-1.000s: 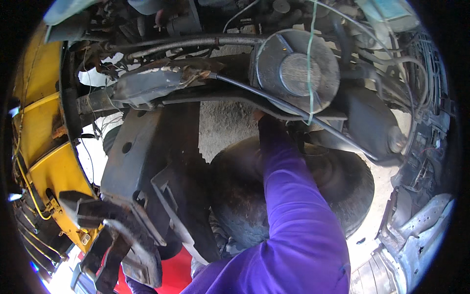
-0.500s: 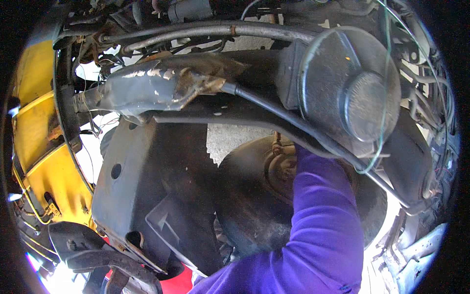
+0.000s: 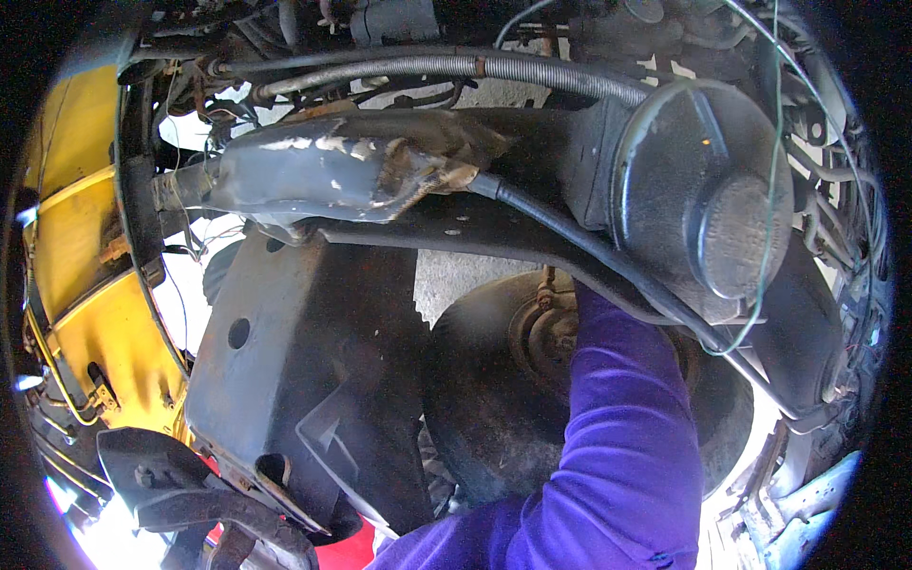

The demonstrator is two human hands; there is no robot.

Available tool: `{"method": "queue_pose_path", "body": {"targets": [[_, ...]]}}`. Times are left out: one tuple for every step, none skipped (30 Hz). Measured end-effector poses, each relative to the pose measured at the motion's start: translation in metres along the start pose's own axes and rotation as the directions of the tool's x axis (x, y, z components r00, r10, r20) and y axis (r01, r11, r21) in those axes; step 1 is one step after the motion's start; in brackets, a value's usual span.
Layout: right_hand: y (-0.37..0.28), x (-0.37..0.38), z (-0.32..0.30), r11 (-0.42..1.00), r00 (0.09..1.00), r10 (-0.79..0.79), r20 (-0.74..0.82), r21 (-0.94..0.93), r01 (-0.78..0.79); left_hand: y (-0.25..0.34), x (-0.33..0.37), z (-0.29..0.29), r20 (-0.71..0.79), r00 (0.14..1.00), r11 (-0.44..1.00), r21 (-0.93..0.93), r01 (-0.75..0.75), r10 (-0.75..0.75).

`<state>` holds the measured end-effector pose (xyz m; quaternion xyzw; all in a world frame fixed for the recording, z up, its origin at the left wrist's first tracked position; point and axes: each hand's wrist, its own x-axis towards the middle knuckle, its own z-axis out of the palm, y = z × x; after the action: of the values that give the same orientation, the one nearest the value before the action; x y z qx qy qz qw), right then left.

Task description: The person works on a vehicle's engine bay, manipulating and connecting electrical wires and connectors. They strip wire ends, join them, and secure connections using a small green connector, handling the components by hand.

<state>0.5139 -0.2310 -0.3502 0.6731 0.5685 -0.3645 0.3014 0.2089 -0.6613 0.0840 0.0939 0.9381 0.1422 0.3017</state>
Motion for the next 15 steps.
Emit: {"method": "queue_pose_path", "body": {"targets": [[0.0, -0.002, -0.002, 1.0, 1.0, -0.006, 0.009, -0.008, 0.006, 0.0, 0.0, -0.001, -0.001, 1.0, 1.0, 0.001, 0.004, -0.004], [0.0, -0.004, -0.003, 1.0, 1.0, -0.009, 0.017, -0.013, 0.009, 0.0, 0.001, -0.001, -0.005, 1.0, 1.0, -0.005, -0.001, 0.001], [0.001, -0.004, -0.006, 1.0, 1.0, -0.013, 0.025, -0.018, 0.014, 0.0, 0.005, -0.001, -0.004, 1.0, 1.0, -0.001, -0.004, 0.004], [0.002, -0.006, -0.008, 1.0, 0.999, -0.016, 0.03, -0.022, 0.016, 0.003, 0.009, -0.006, -0.007, 1.0, 1.0, 0.009, -0.013, 0.013], [0.001, -0.009, -0.01, 0.999, 0.999, -0.025, 0.044, -0.028, 0.026, 0.003, 0.008, -0.011, -0.012, 1.0, 1.0, 0.011, -0.018, 0.018], [0.0, -0.009, -0.014, 0.999, 0.998, -0.029, 0.055, -0.038, 0.031, 0.006, 0.012, -0.015, -0.015, 0.999, 0.999, 0.017, -0.03, 0.031], [0.006, -0.012, -0.022, 0.999, 0.998, -0.023, 0.064, -0.045, 0.026, 0.01, 0.021, -0.019, -0.006, 0.999, 0.998, 0.028, -0.048, 0.048], [0.008, -0.017, -0.027, 0.999, 0.997, -0.025, 0.073, -0.047, 0.028, 0.014, 0.029, -0.026, -0.004, 0.997, 0.997, 0.037, -0.072, 0.072], [0.007, -0.024, -0.029, 0.999, 0.996, -0.024, 0.084, -0.043, 0.027, 0.015, 0.038, -0.038, -0.01, 0.995, 0.993, 0.06, -0.098, 0.099], [-0.009, -0.031, -0.041, 0.989, 0.991, -0.079, 0.107, -0.12, 0.092, 0.007, 0.026, -0.043, -0.052, 0.996, 0.997, 0.042, -0.07, 0.072], [-0.004, -0.047, -0.044, 0.99, 0.99, -0.065, 0.126, -0.116, 0.08, 0.015, 0.046, -0.06, -0.041, 0.991, 0.99, 0.072, -0.122, 0.125], [-0.005, -0.066, -0.051, 0.984, 0.987, -0.077, 0.144, -0.146, 0.098, 0.021, 0.054, -0.078, -0.051, 0.987, 0.985, 0.082, -0.15, 0.155], [-0.004, -0.09, -0.058, 0.98, 0.984, -0.079, 0.162, -0.168, 0.107, 0.023, 0.064, -0.098, -0.062, 0.979, 0.978, 0.091, -0.188, 0.194], [-0.001, -0.113, -0.068, 0.976, 0.982, -0.074, 0.175, -0.19, 0.107, 0.029, 0.078, -0.12, -0.066, 0.966, 0.965, 0.1, -0.244, 0.251], [0.002, -0.137, -0.08, 0.972, 0.98, -0.072, 0.187, -0.209, 0.111, 0.034, 0.093, -0.14, -0.071, 0.95, 0.949, 0.108, -0.296, 0.305]]}}
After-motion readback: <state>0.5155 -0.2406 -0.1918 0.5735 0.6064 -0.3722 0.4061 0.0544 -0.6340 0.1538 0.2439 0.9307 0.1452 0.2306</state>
